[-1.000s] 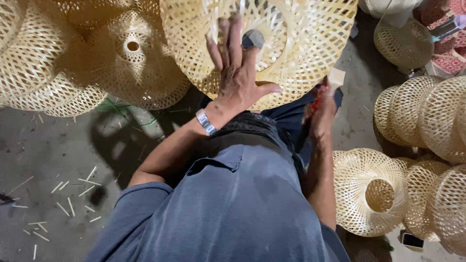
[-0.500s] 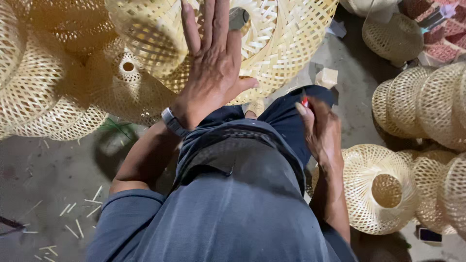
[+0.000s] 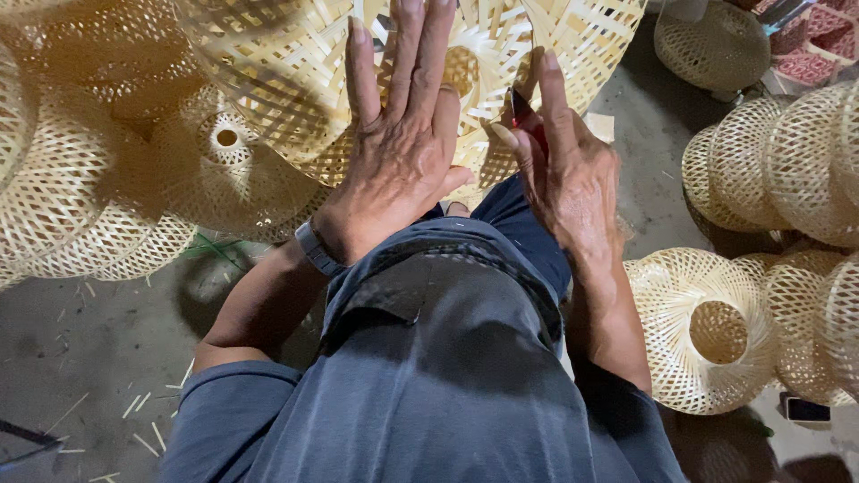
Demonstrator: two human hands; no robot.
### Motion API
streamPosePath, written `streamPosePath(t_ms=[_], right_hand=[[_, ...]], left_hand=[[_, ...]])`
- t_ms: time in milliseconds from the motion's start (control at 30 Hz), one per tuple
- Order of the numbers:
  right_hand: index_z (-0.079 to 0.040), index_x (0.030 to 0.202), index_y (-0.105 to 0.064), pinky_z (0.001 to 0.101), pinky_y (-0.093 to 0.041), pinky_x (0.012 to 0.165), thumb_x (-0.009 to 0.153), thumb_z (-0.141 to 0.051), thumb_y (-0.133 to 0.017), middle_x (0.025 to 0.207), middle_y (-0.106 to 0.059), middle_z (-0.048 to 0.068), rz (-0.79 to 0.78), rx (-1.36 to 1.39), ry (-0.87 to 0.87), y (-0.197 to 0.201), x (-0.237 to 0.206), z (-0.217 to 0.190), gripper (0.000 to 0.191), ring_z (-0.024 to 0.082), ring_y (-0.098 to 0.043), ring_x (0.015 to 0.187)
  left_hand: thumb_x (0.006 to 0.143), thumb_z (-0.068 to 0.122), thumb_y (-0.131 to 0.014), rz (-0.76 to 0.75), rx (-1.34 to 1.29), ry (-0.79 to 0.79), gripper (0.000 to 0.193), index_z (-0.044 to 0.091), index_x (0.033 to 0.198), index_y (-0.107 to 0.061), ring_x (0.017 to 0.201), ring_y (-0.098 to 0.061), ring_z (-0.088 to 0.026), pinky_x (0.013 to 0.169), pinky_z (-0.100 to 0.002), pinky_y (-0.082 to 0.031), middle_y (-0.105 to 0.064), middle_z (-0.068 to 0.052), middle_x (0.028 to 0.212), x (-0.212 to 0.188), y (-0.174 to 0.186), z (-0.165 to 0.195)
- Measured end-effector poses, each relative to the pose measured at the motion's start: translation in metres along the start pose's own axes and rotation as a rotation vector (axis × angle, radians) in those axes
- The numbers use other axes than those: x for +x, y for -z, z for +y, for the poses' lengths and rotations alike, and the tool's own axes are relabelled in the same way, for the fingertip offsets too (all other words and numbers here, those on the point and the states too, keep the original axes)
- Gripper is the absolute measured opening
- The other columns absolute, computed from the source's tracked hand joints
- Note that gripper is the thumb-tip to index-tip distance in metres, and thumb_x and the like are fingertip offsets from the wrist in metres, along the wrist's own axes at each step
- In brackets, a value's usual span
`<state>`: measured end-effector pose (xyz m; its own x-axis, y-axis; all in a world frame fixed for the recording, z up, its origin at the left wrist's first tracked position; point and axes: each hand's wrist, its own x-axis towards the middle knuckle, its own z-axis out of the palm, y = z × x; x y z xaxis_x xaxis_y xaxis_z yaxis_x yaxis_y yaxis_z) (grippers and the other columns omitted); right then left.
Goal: The person sits on the workshop floor with a woven bamboo lampshade on their lap and uses a small red utility knife to trim protruding bamboo strips from the weave. They rotate the shade repeatedly to reach different areas, press the weave flat by hand, and continue trimming loose ends around the shade.
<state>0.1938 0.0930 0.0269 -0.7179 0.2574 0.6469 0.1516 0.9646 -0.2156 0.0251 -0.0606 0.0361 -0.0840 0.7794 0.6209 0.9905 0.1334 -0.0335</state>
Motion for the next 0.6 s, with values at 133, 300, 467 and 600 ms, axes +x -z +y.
streamPosePath(t_ms=[133, 300, 467, 600], right_hand=[[-0.017, 0.163, -0.028, 0.0414, -0.060, 0.080, 0.113, -0.019, -0.075, 0.111, -0.074, 0.013, 0.006, -0.016, -0.011, 0.005, 0.002, -0.003, 0.068, 0.029, -0.075, 0.095], [-0.026, 0.160, -0.048, 0.0422, -0.055, 0.066, 0.110, -0.023, -0.077, 0.093, -0.068, 0.009, -0.023, -0.155, -0.018, 0.002, 0.002, -0.010, 0.057, 0.024, -0.065, 0.071], [-0.024, 0.160, -0.048, 0.0395, -0.053, 0.060, 0.108, -0.026, -0.078, 0.090, -0.063, 0.009, 0.030, -0.258, 0.100, -0.013, 0.003, -0.007, 0.060, 0.023, -0.063, 0.071], [-0.024, 0.160, -0.047, 0.0405, -0.052, 0.057, 0.106, -0.026, -0.078, 0.088, -0.063, 0.010, -0.028, -0.251, 0.096, -0.017, -0.001, -0.001, 0.063, 0.025, -0.063, 0.069]], left_hand=[[0.074, 0.041, -0.093, -0.037, -0.033, 0.012, 0.070, -0.011, 0.110, -0.062, 0.158, 0.001, -0.041, 0.125, -0.071, 0.000, -0.005, -0.028, 0.168, 0.002, 0.003, 0.002], [0.078, 0.045, -0.095, -0.071, -0.056, 0.028, 0.071, -0.010, 0.108, -0.061, 0.157, 0.002, -0.043, 0.127, -0.073, 0.001, -0.005, -0.030, 0.167, 0.002, 0.004, 0.002], [0.077, 0.049, -0.094, -0.118, -0.088, 0.023, 0.085, -0.017, 0.119, -0.059, 0.158, 0.004, -0.047, 0.125, -0.072, 0.001, -0.003, -0.035, 0.169, 0.001, 0.001, -0.007], [0.079, 0.053, -0.092, -0.111, -0.032, -0.012, 0.087, -0.016, 0.120, -0.058, 0.156, 0.007, -0.046, 0.126, -0.072, 0.003, -0.001, -0.036, 0.167, -0.003, -0.004, -0.011]])
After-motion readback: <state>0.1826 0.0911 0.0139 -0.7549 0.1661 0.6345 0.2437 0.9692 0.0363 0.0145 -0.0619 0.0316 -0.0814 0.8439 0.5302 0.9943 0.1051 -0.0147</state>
